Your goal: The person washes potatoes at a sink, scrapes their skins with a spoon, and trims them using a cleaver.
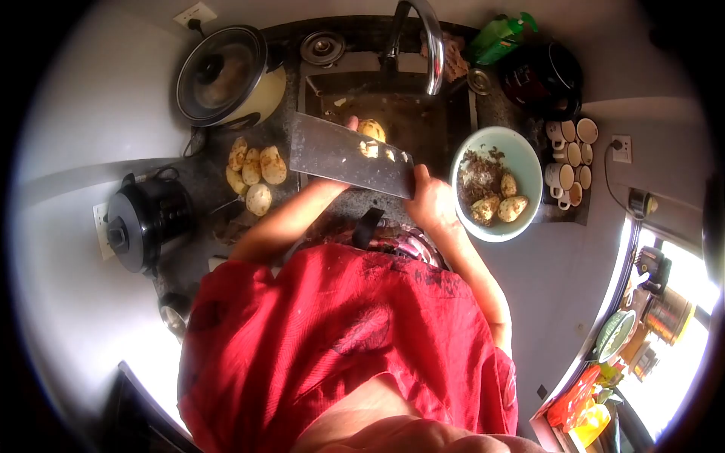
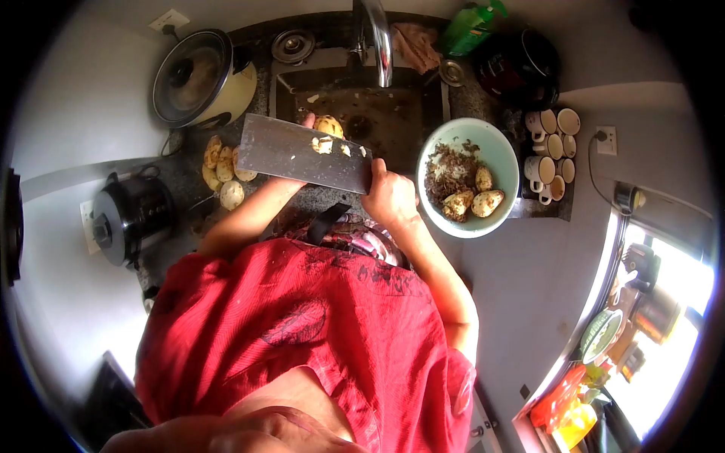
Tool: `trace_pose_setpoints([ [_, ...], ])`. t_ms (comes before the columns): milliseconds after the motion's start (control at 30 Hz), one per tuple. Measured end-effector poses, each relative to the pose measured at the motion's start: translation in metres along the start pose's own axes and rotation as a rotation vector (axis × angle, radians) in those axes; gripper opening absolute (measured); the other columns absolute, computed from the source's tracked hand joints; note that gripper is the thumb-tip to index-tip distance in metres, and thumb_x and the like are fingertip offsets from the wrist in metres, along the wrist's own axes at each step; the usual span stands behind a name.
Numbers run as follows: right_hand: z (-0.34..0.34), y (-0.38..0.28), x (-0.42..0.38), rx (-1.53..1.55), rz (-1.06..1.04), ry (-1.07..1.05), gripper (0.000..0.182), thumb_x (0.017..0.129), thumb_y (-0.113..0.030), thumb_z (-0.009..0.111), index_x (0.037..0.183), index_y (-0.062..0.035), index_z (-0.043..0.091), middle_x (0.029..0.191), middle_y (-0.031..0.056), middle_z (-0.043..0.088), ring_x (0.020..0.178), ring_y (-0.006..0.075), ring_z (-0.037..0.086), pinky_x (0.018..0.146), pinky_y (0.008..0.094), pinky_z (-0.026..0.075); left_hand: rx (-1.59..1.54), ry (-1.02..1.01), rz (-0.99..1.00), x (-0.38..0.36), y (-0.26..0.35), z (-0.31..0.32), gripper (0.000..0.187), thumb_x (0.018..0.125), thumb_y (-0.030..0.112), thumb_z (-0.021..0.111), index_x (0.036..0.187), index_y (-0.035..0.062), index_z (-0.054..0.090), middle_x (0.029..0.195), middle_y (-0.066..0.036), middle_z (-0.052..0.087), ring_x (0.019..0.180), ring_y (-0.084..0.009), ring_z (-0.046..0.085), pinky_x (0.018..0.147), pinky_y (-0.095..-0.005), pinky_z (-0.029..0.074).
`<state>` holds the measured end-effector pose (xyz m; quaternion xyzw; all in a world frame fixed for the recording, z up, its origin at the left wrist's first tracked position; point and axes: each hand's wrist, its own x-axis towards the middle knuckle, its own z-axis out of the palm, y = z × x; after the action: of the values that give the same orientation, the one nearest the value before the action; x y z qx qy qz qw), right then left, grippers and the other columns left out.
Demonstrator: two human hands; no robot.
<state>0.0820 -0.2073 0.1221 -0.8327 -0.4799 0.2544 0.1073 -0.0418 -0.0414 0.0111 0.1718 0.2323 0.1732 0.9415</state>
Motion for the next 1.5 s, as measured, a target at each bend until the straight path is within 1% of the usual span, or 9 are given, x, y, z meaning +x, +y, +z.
trace_pose_setpoints([
  [233, 0.01, 0.007, 0.009, -0.069, 0.074, -0.069, 0.033, 0.074, -0.015, 0.057, 0.103, 0.0002, 0.051, 0.077, 0.025, 0.065, 0.076, 0.0412, 0.065, 0.073, 0.0499, 0.051, 0.005, -0.029, 0.073, -0.011, -0.002, 0.002, 0.048, 0.097, 0.048, 0.042, 0.109, 0.0039, 0.057, 0.098, -0.009, 0.065, 0.088, -0.0187, 0.064, 0.082, -0.036, 0.054],
  [300, 0.025, 0.026, 0.017, -0.008, 0.139, -0.016, 0.031, 0.075, -0.015, 0.056, 0.101, 0.0015, 0.053, 0.077, 0.0262, 0.064, 0.079, 0.0422, 0.064, 0.074, 0.0495, 0.051, 0.408, 0.279, 0.335, -0.021, 0.0, 0.028, 0.045, 0.098, 0.046, 0.042, 0.107, 0.0046, 0.057, 0.095, -0.01, 0.066, 0.085, -0.0179, 0.065, 0.076, -0.0339, 0.055],
  [567, 0.022, 0.045, 0.01, 0.321, 0.113, 0.078, 0.031, 0.078, -0.02, 0.058, 0.101, 0.001, 0.059, 0.084, 0.0277, 0.064, 0.085, 0.0439, 0.062, 0.077, 0.048, 0.05, 0.308, 0.11, -0.024, -0.038, 0.036, 0.018, 0.049, 0.095, 0.05, 0.047, 0.11, 0.004, 0.057, 0.094, -0.011, 0.066, 0.084, -0.0181, 0.066, 0.074, -0.032, 0.055],
  [700, -0.003, 0.009, -0.002, 0.247, 0.069, -0.022, 0.031, 0.075, -0.018, 0.061, 0.1, -0.0009, 0.056, 0.083, 0.0259, 0.064, 0.082, 0.0431, 0.062, 0.076, 0.0486, 0.05, 0.517, 0.032, 0.108, -0.047, 0.029, 0.017, 0.053, 0.082, 0.017, 0.072, 0.126, 0.0006, 0.046, 0.112, -0.011, 0.056, 0.103, -0.0181, 0.058, 0.085, -0.034, 0.05],
  [800, -0.011, -0.007, -0.006, 0.108, -0.032, -0.038, 0.037, 0.071, -0.017, 0.063, 0.103, -0.0023, 0.052, 0.077, 0.0246, 0.064, 0.079, 0.0421, 0.063, 0.072, 0.0492, 0.051, 0.707, 0.012, 0.193, -0.041, 0.024, -0.006, 0.05, 0.085, 0.017, 0.068, 0.128, 0.0018, 0.046, 0.115, -0.011, 0.056, 0.105, -0.0184, 0.057, 0.088, -0.0341, 0.05],
  [867, -0.011, -0.01, -0.007, 0.08, -0.041, -0.049, 0.036, 0.071, -0.017, 0.063, 0.103, -0.002, 0.052, 0.077, 0.0244, 0.064, 0.078, 0.0422, 0.063, 0.072, 0.0495, 0.051, 0.144, -0.291, -0.01, -0.031, 0.021, -0.029, 0.045, 0.089, 0.016, 0.063, 0.128, 0.0026, 0.045, 0.119, -0.011, 0.055, 0.108, -0.0193, 0.056, 0.09, -0.034, 0.05],
  [1033, -0.005, -0.011, -0.007, 0.034, -0.071, -0.04, 0.035, 0.071, -0.016, 0.062, 0.102, -0.0015, 0.051, 0.075, 0.0241, 0.064, 0.076, 0.0424, 0.063, 0.071, 0.0502, 0.051, -0.062, -0.162, -0.015, -0.044, 0.018, -0.008, 0.04, 0.089, 0.013, 0.061, 0.126, 0.0025, 0.047, 0.112, -0.01, 0.059, 0.101, -0.0191, 0.059, 0.087, -0.0324, 0.051],
  [1233, 0.001, -0.001, 0.006, 0.068, 0.005, -0.074, 0.035, 0.073, -0.015, 0.059, 0.104, 0.0006, 0.055, 0.08, 0.0258, 0.065, 0.081, 0.0427, 0.063, 0.074, 0.049, 0.051, 0.847, -0.077, 0.081, -0.054, 0.023, 0.006, 0.043, 0.085, 0.014, 0.068, 0.122, 0.0028, 0.049, 0.105, -0.008, 0.061, 0.095, -0.0172, 0.061, 0.084, -0.0305, 0.052],
  [1500, 0.024, 0.04, 0.012, 0.42, 0.265, -0.064, 0.03, 0.08, -0.019, 0.054, 0.099, 0.003, 0.062, 0.088, 0.0303, 0.063, 0.092, 0.0441, 0.061, 0.081, 0.0455, 0.049, 0.545, -0.198, 0.074, -0.06, 0.051, 0.048, 0.056, 0.08, 0.029, 0.073, 0.123, 0.007, 0.043, 0.106, -0.012, 0.06, 0.093, -0.0209, 0.062, 0.078, -0.0338, 0.055],
])
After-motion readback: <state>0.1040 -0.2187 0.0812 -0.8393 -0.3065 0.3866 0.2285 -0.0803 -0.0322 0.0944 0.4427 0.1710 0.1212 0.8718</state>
